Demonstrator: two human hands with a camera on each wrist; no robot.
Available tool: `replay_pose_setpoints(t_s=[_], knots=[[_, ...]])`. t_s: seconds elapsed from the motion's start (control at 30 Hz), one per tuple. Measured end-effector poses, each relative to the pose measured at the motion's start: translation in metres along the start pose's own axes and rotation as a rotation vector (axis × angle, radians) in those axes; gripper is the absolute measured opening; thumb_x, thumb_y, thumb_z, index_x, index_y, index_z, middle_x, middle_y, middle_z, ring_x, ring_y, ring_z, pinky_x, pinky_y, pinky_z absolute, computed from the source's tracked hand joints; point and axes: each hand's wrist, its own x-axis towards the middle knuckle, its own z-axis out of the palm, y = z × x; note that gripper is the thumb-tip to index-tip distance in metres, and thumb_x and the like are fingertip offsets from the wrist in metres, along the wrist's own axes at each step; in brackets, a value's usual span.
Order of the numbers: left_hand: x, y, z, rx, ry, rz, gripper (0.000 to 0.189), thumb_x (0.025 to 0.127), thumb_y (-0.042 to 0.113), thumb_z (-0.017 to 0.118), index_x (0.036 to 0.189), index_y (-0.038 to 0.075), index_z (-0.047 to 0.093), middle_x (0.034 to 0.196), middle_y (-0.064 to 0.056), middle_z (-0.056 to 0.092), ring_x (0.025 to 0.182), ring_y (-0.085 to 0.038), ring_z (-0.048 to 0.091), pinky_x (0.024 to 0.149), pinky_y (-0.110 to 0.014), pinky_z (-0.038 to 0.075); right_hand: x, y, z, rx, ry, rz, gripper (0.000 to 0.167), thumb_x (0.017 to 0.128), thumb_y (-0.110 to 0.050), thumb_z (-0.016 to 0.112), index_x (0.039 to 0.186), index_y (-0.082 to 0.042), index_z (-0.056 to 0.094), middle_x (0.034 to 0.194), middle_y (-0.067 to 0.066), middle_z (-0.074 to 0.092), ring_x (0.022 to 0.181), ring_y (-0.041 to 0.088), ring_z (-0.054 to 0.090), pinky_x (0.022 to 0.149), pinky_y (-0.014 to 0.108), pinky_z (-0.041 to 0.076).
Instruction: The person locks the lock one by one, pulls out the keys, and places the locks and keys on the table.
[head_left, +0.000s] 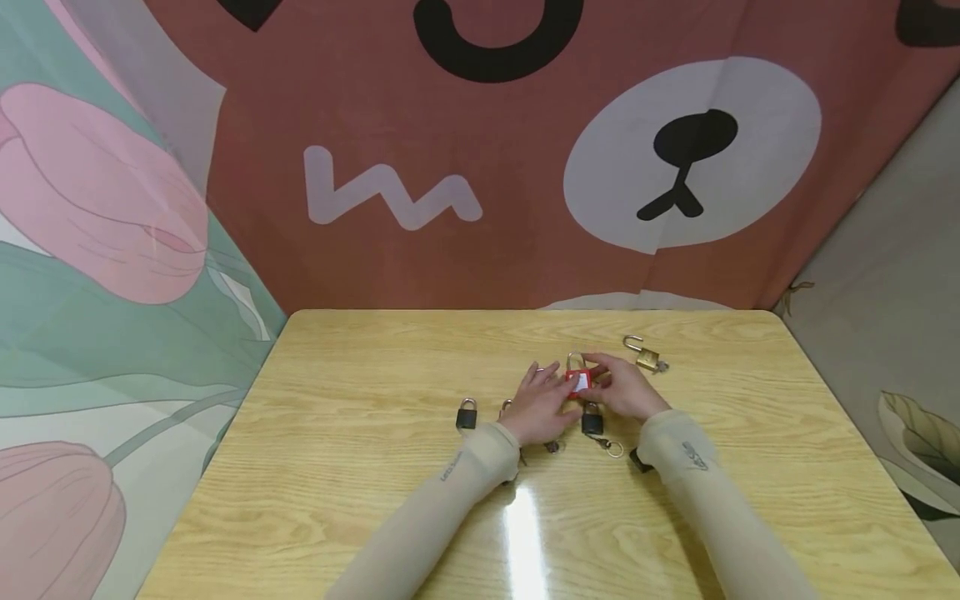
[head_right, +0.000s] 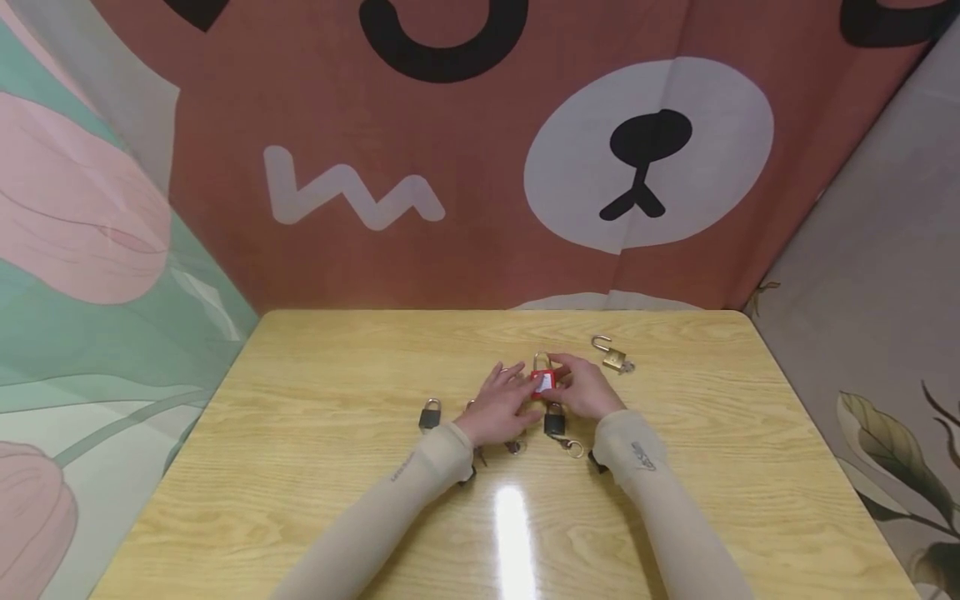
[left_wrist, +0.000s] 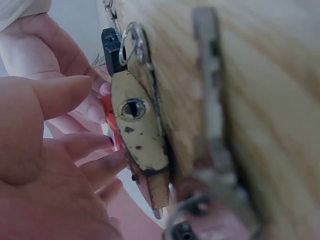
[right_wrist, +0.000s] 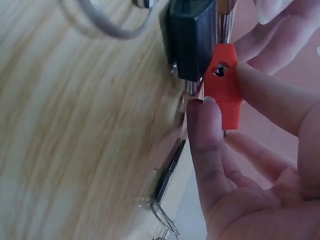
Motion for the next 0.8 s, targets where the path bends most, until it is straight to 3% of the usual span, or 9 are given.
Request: replay_pose_setpoints(t_s=[0.27, 0.57, 0.8], knots=[[-0.0006, -0.002, 0.002, 0.029, -0.02, -0.005, 0.063, 0.108, 0.045, 0.049, 0.162, 0.016, 0.036, 0.164, -0.004, 0.043, 0.16, -0.021, 0.019, 0.132, -0.044, 0.004, -0.001, 0.002, 0.001, -0.054, 0.028, -0.016, 0.045, 0.092, -0.015, 0.079, 0.131, 0.003, 0.065, 0.124, 0.024, 0.069, 0.106, 0.037, 0.069, 0.09, 0.049, 0.059], [-0.001, -0.0014, 0.0015, 0.04, -0.024, -0.001, 0.064, 0.108, 0.047, 0.049, 0.162, 0.016, 0.035, 0.164, -0.003, 0.041, 0.16, -0.021, 0.02, 0.132, -0.043, 0.005, -0.0018, 0.0048, -0.0001, -0.054, 0.025, -0.034, 0.043, 0.092, -0.013, 0.079, 0.13, 0.002, 0.066, 0.122, 0.024, 0.07, 0.102, 0.033, 0.07, 0.084, 0.045, 0.06], [-0.0017, -0.0002, 0.0004, 0.046, -0.025, 0.0, 0.064, 0.108, 0.047, 0.049, 0.162, 0.015, 0.036, 0.164, -0.004, 0.042, 0.159, -0.022, 0.022, 0.132, -0.043, 0.006, -0.0017, 0.0049, -0.0008, -0.049, 0.021, -0.047, 0.042, 0.092, -0.011, 0.079, 0.13, 0.003, 0.066, 0.121, 0.023, 0.071, 0.103, 0.035, 0.072, 0.088, 0.048, 0.06]])
